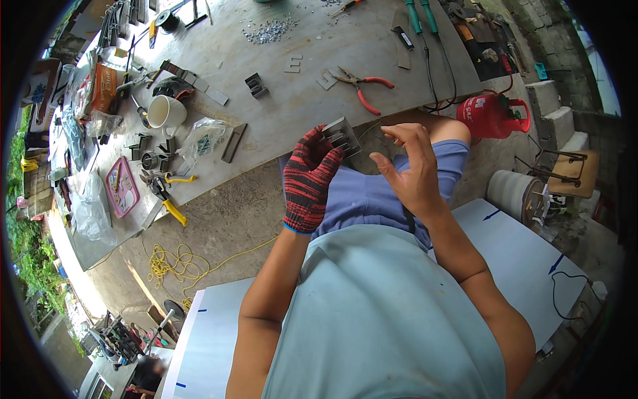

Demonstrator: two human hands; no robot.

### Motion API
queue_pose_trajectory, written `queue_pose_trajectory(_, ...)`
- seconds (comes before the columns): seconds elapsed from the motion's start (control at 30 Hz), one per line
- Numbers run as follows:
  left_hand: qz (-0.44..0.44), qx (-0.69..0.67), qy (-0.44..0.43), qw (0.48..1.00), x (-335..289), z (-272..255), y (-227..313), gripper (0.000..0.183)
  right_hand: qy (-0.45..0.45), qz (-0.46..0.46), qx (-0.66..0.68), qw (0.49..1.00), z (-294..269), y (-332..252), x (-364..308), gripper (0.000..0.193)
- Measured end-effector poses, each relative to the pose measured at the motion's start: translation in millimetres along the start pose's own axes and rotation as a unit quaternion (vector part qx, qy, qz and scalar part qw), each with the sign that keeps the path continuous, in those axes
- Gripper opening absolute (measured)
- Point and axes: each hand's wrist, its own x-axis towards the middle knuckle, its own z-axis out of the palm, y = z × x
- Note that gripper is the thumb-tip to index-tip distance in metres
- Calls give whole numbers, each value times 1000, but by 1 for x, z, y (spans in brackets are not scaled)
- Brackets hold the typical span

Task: Solder metal pins onto the back of small metal sign letters.

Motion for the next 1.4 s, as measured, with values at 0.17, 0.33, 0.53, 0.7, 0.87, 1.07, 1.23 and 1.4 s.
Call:
queue_pose_trajectory(0.17,13,25,1,1000,1,0,5,52,-3,10,4,1000,-1,1,0,42)
queue_pose_trajectory(0.33,12,21,-3,1000,3,-2,5,52,-3,9,-2,1000,0,4,-1,41)
queue_pose_trajectory(0.53,4,43,-13,999,5,-4,4,53,-9,17,7,1000,0,2,1,40)
queue_pose_trajectory(0.7,7,86,-18,996,4,-2,10,53,-8,23,16,1000,0,5,0,39)
queue_pose_trajectory(0.87,36,105,-24,994,5,0,11,54,-15,31,14,999,0,6,-1,40)
queue_pose_trajectory(1.07,18,107,-27,994,2,3,16,53,-13,35,20,999,0,6,0,40)
queue_pose_trajectory(1.23,1,89,-37,995,0,4,20,51,-8,39,31,999,2,8,-3,40)
queue_pose_trajectory(1.4,-5,73,-42,996,2,0,14,51,-9,44,33,998,2,9,-4,39)
